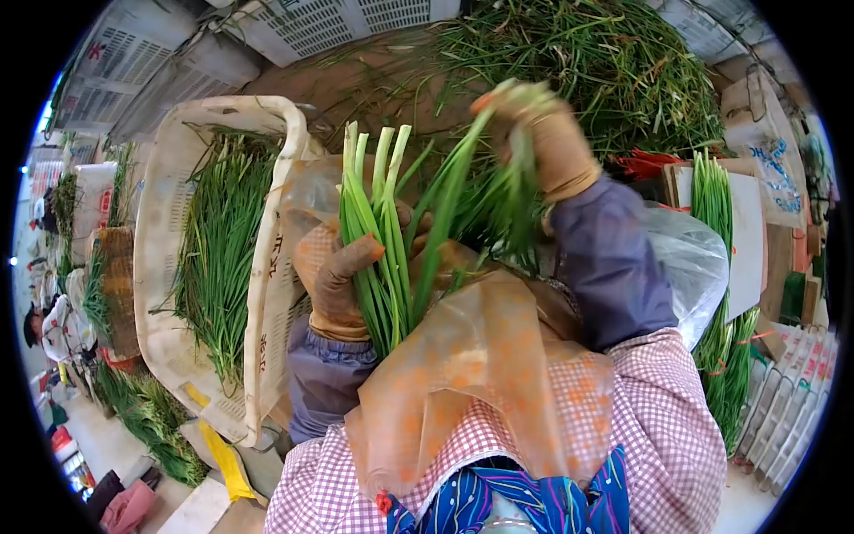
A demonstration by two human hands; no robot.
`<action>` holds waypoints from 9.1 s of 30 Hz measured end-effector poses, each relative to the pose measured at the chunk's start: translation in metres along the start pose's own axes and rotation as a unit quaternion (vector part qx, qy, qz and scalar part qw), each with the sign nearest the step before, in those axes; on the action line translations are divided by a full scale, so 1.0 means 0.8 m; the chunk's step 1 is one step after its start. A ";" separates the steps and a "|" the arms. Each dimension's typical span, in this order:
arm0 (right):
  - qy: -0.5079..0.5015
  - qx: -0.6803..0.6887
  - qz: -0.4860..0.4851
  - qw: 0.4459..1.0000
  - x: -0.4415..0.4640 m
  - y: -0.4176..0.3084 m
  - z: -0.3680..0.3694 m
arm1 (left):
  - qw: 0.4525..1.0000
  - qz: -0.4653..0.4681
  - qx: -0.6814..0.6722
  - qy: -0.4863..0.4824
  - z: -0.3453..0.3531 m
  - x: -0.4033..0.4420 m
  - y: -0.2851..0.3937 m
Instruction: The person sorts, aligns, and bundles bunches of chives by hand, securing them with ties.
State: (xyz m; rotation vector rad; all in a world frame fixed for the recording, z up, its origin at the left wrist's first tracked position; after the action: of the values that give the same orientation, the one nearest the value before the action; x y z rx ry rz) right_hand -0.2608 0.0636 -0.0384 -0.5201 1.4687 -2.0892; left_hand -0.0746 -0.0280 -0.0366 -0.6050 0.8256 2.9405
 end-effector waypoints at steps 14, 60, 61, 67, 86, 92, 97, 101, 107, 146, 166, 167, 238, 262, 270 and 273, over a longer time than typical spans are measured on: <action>-0.072 0.035 0.088 0.993 -0.044 0.019 0.085 | 0.983 0.027 0.135 0.117 -0.014 -0.006 0.014; -0.172 -0.059 0.097 0.979 -0.028 0.001 0.055 | 0.947 -0.072 0.263 0.172 -0.001 0.042 0.012; -0.188 -0.068 0.093 0.975 -0.028 0.002 0.057 | 0.944 -0.078 0.262 0.183 -0.007 0.041 0.011; -0.136 -0.164 -0.081 0.974 -0.001 -0.036 0.007 | 0.937 -0.087 0.267 0.206 -0.029 0.034 0.017; 0.126 -0.315 -0.102 0.935 0.019 -0.047 -0.100 | 0.948 -0.097 0.234 0.192 -0.039 0.019 0.006; -0.023 -0.072 0.064 0.995 -0.027 -0.006 0.005 | 0.935 -0.100 0.265 0.213 -0.022 0.025 -0.004; -0.031 0.027 0.022 0.999 -0.015 0.003 0.021 | 0.975 -0.083 0.151 0.142 -0.010 0.027 -0.002; 0.122 -0.034 -0.073 0.989 0.032 -0.051 -0.123 | 0.995 -0.061 0.025 0.077 -0.018 0.022 0.020; -0.008 -0.128 -0.028 0.991 0.002 -0.059 -0.045 | 0.992 -0.034 0.081 0.093 -0.032 0.040 0.013; -0.104 0.088 0.082 0.987 -0.028 0.006 0.046 | 0.923 -0.062 0.341 0.170 0.014 0.043 0.014; -0.063 0.030 0.076 0.995 -0.030 0.005 0.025 | 0.831 -0.043 0.551 0.069 0.041 0.075 0.031; -0.062 0.030 0.076 0.995 -0.029 0.005 0.025 | 0.819 -0.057 0.567 0.067 0.042 0.076 0.030; 0.083 0.015 -0.142 0.986 -0.003 -0.114 -0.132 | 0.691 0.047 0.694 -0.197 0.079 0.087 -0.077; 0.354 -0.038 -0.272 0.894 -0.024 -0.299 -0.373 | 0.730 -0.086 0.636 0.235 -0.047 0.236 0.129; 0.213 -0.041 -0.326 0.920 -0.017 -0.259 -0.239 | 0.649 0.129 0.742 0.109 0.182 0.196 0.119; 0.231 -0.125 -0.315 0.912 -0.010 -0.247 -0.207 | 0.768 0.215 0.603 -0.021 0.238 0.189 0.098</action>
State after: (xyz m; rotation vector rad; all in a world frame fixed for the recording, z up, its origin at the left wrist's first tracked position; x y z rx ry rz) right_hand -0.3906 0.2442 0.0921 -0.7031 2.0680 -2.6666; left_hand -0.2930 -0.0106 0.0945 -0.2092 2.6772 1.8836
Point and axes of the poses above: each hand's wrist, its own x-axis towards the middle knuckle, its own z-axis out of the palm, y = z × x, the point moved 10 cm from there along x, towards the middle knuckle, and after that the axes turned 9 degrees about -z, right-handed, at the moved point
